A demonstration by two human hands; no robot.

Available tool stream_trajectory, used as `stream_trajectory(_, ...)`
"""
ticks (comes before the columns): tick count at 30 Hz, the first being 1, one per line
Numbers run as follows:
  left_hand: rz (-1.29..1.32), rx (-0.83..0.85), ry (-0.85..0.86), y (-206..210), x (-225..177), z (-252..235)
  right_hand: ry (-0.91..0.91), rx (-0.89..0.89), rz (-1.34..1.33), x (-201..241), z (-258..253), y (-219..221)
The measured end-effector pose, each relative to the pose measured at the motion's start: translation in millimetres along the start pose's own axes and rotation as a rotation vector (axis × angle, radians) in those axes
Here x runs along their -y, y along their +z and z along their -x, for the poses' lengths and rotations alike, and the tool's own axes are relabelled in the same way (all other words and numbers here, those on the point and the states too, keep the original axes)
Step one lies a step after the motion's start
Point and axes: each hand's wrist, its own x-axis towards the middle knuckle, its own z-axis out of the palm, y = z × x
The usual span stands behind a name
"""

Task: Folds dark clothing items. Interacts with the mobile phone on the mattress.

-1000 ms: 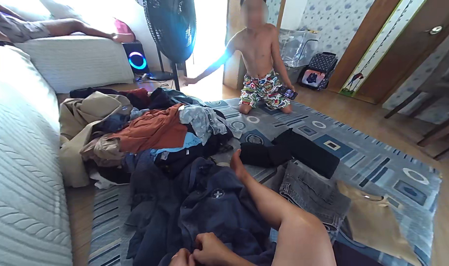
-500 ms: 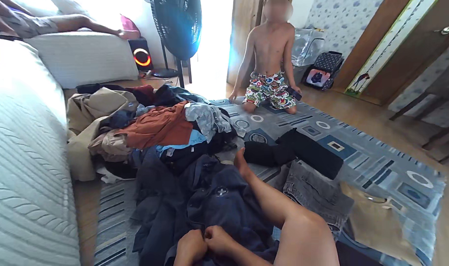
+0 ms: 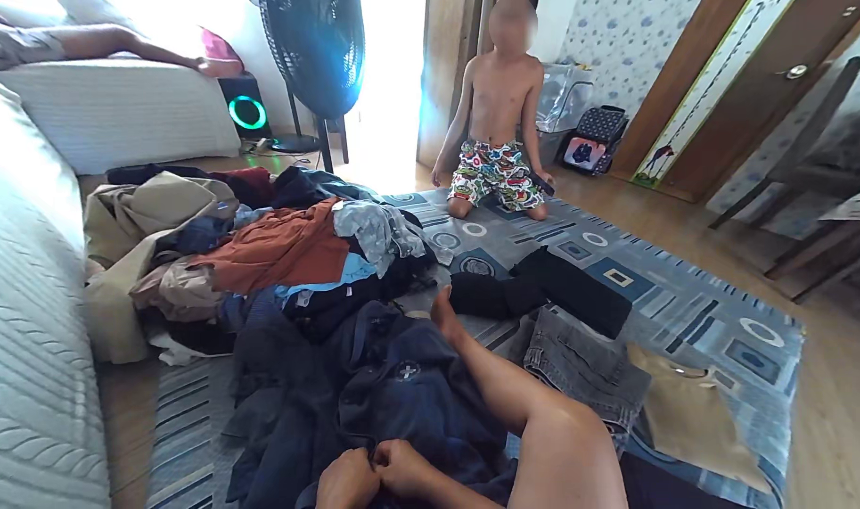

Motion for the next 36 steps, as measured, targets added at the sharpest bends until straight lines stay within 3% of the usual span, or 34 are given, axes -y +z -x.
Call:
stream_trajectory(17, 0.006, 0.006, 0.013, -1, 0, -1, -0.012, -0.016, 0.000, -5, -3, 2)
stream_trajectory(23, 0.002, 0.020, 0.007, -2, -1, -1, 0.051, -0.002, 0.018, 14, 9, -5)
stream_trajectory(27, -0.002, 0.009, -0.011, 1, 0, -4, -0.082, -0.005, 0.031, -52, -43, 16)
stream_trajectory(36, 0.008, 0.008, -0.022, 1, 1, -5, -0.022, 0.015, -0.005, -60, -53, 20)
